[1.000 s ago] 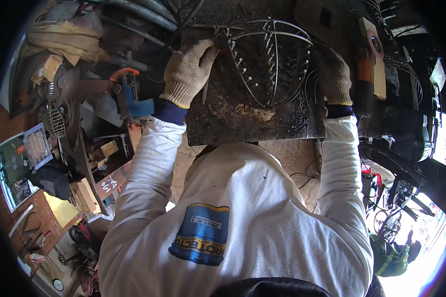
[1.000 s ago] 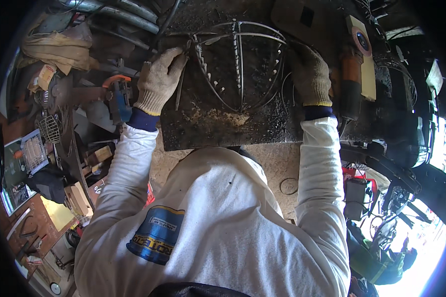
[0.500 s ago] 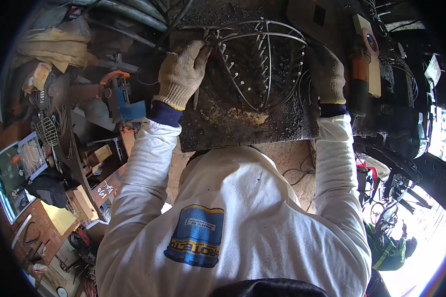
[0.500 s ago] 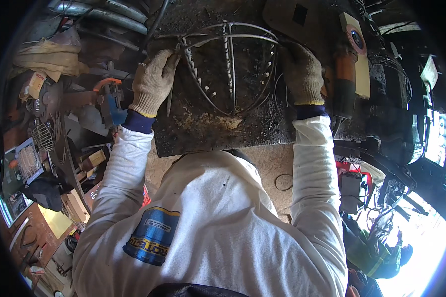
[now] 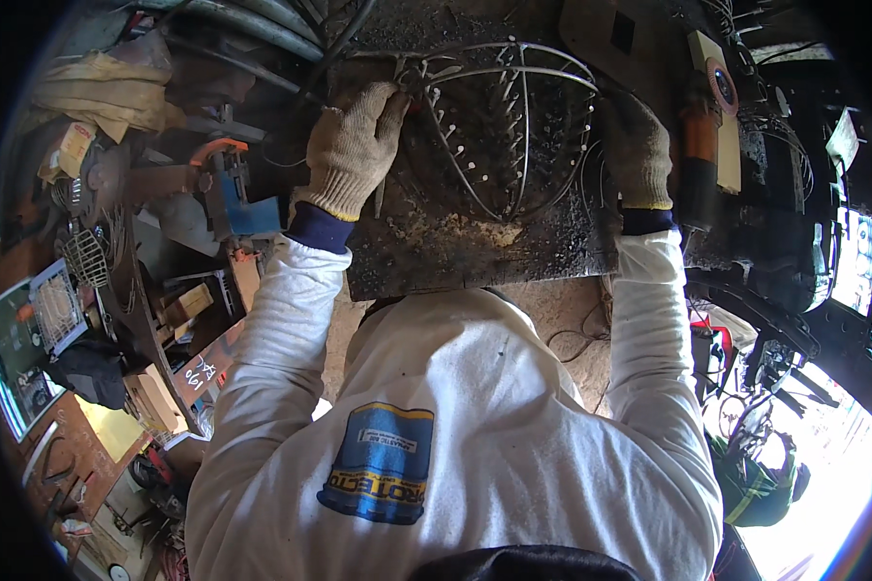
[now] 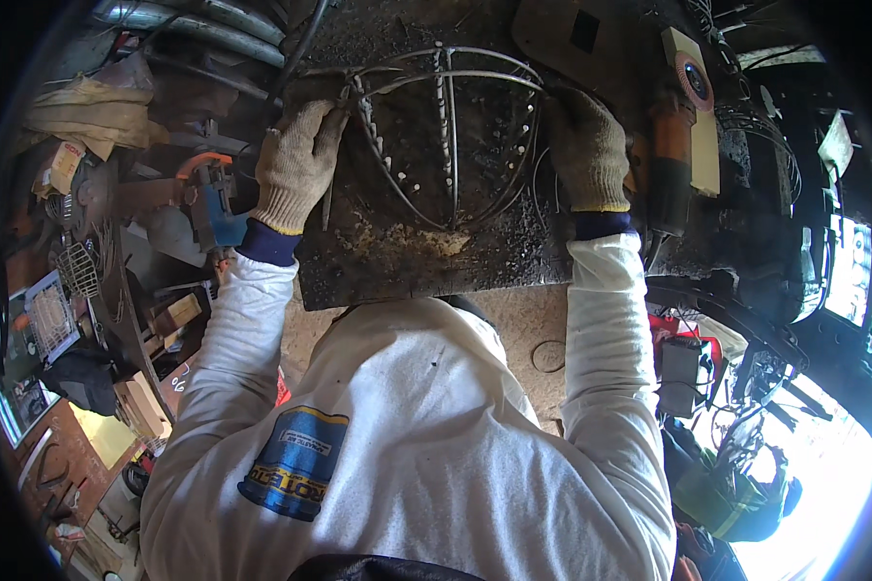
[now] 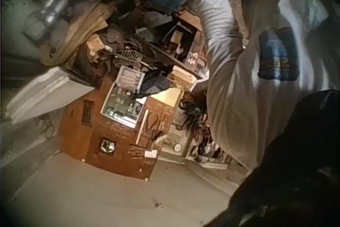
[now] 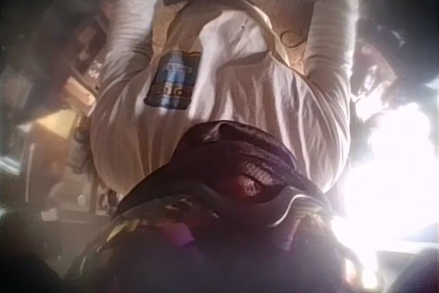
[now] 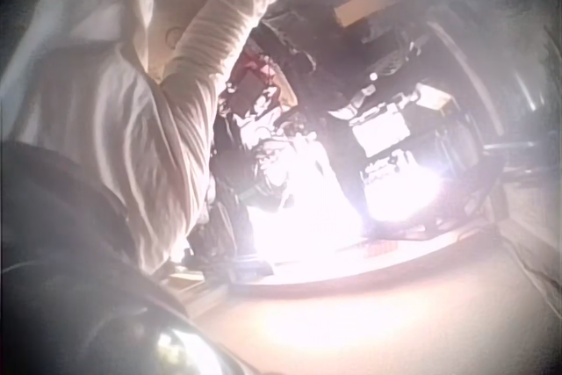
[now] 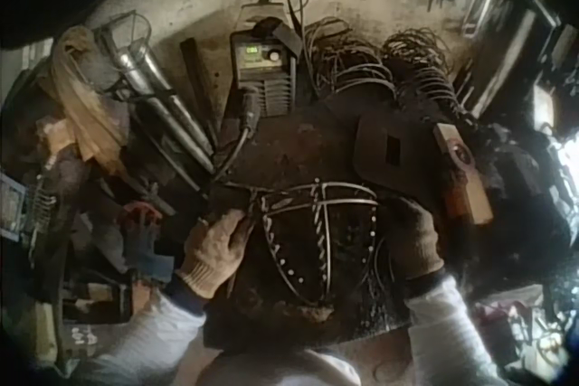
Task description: The person fits curved metal ribs into a circular metal frame on a workbench, using a hammer to tap the parts into place and pliers to adjust them.
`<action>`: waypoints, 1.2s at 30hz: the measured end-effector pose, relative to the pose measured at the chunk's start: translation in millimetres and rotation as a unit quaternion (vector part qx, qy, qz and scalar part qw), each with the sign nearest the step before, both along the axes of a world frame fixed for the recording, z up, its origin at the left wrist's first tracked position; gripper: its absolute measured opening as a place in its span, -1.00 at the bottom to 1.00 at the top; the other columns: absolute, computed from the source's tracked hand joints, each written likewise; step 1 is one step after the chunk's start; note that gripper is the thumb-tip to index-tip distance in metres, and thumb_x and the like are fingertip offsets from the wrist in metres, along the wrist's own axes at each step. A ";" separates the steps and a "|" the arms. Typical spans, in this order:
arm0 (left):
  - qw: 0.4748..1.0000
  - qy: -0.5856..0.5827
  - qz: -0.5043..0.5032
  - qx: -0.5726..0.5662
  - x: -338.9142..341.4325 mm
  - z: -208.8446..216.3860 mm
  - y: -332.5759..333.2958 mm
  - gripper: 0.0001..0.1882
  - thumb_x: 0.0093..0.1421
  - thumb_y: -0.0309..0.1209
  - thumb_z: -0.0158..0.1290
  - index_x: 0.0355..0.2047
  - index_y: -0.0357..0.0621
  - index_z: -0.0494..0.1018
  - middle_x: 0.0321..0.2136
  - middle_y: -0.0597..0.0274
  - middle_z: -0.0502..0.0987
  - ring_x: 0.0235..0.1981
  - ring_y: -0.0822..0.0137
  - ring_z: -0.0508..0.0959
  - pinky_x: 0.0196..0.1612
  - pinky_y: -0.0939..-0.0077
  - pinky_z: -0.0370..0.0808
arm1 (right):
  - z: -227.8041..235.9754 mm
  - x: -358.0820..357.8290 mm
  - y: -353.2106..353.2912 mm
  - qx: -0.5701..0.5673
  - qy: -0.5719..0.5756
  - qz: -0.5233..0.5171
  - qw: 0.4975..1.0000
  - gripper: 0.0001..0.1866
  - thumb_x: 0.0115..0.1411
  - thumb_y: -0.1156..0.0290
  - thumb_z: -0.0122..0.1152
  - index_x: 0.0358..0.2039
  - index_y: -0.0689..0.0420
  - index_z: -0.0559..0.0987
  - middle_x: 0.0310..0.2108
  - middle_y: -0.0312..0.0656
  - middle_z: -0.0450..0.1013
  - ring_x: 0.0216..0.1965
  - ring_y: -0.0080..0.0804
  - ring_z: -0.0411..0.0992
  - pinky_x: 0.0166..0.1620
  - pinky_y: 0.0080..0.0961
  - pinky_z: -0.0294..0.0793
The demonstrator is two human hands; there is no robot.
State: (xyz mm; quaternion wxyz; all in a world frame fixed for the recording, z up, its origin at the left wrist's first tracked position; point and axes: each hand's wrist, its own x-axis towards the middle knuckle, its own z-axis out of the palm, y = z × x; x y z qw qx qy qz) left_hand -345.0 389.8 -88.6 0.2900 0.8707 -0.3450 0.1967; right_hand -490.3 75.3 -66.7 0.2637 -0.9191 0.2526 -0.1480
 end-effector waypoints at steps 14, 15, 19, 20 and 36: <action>1.000 -0.020 0.006 0.008 0.0 -5.1 2.0 -0.85 0.30 -0.18 0.23 -0.19 0.15 0.60 -0.55 0.09 0.63 -0.57 -0.07 0.62 -0.56 0.15 0.51 | -1.9 -0.6 1.9 -0.012 -0.039 0.019 0.999 -0.62 0.32 0.11 0.16 -0.02 0.09 0.67 -0.05 0.06 0.60 0.02 0.10 0.55 0.07 -0.14 0.51; 1.000 -0.017 0.006 -0.015 -0.9 -3.6 2.0 -0.85 0.29 -0.20 0.24 -0.18 0.15 0.60 -0.53 0.10 0.64 -0.56 -0.07 0.63 -0.54 0.15 0.52 | -0.2 -0.4 4.2 -0.012 -0.039 0.020 0.999 -0.62 0.32 0.11 0.16 -0.02 0.09 0.67 -0.05 0.06 0.60 0.02 0.10 0.55 0.07 -0.14 0.51; 0.999 -0.018 0.002 -0.032 2.9 1.4 -0.4 -0.85 0.29 -0.22 0.23 -0.17 0.13 0.60 -0.50 0.10 0.65 -0.51 -0.06 0.65 -0.49 0.16 0.56 | 4.1 -1.2 5.9 -0.008 -0.054 0.002 0.998 -0.62 0.33 0.11 0.16 -0.02 0.09 0.67 -0.07 0.07 0.60 0.01 0.10 0.55 0.06 -0.15 0.51; 0.999 -0.019 0.001 -0.033 3.7 3.5 -1.4 -0.85 0.29 -0.22 0.23 -0.17 0.13 0.60 -0.50 0.10 0.65 -0.51 -0.06 0.65 -0.49 0.16 0.56 | 4.6 0.1 4.3 -0.009 -0.056 0.002 0.998 -0.62 0.33 0.11 0.16 -0.02 0.09 0.66 -0.08 0.06 0.60 0.01 0.10 0.55 0.06 -0.15 0.51; 0.999 0.019 0.012 0.023 8.9 2.5 -2.7 -0.83 0.32 -0.21 0.17 -0.12 0.12 0.60 -0.40 0.05 0.68 -0.41 -0.10 0.67 -0.40 0.11 0.59 | 8.9 10.5 6.7 -0.037 -0.033 0.000 0.999 -0.64 0.32 0.12 0.15 -0.02 0.05 0.66 -0.10 0.05 0.61 0.00 0.12 0.54 0.04 -0.09 0.53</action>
